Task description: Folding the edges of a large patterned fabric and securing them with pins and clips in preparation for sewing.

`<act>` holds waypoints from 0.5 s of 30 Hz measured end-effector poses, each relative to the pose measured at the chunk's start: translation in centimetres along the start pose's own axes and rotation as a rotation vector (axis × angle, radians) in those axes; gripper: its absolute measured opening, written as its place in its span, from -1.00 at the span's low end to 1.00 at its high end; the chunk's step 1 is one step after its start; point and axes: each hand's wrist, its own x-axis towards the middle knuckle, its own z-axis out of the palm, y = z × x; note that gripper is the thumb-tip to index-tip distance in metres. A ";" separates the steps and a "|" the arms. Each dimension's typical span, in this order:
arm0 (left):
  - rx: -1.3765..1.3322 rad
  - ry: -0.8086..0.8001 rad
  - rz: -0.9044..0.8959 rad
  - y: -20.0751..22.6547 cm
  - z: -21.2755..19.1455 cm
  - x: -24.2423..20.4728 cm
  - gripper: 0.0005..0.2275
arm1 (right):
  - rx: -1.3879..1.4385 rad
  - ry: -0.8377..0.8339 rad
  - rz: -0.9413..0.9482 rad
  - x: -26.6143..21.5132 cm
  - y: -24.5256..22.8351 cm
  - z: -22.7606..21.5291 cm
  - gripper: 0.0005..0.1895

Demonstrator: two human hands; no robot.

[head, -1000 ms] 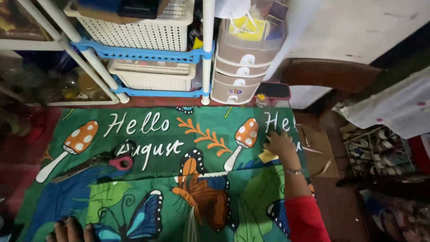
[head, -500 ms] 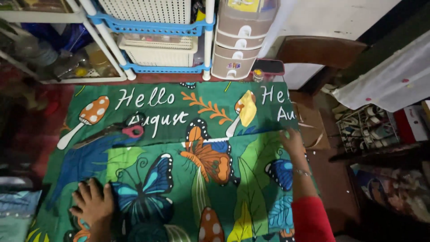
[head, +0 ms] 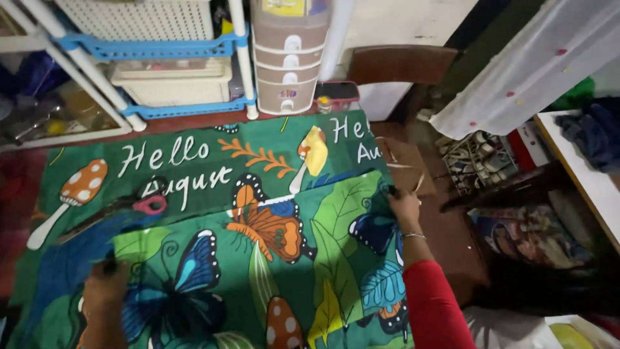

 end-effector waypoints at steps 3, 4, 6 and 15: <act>-0.092 0.104 0.256 -1.5 2.5 3.3 -0.59 | 0.001 -0.018 0.010 0.2 -1.0 -0.2 -0.43; -0.088 0.108 0.252 -1.2 2.7 3.5 -0.59 | 0.004 -0.024 0.007 1.2 0.2 0.9 -0.43; -0.105 0.023 0.157 -1.1 2.6 4.0 -0.61 | -0.156 0.262 -0.344 3.6 1.7 3.5 -0.39; -0.311 0.074 0.130 -1.3 1.5 3.8 -0.66 | -0.022 -0.065 -0.075 7.9 1.3 5.0 -0.59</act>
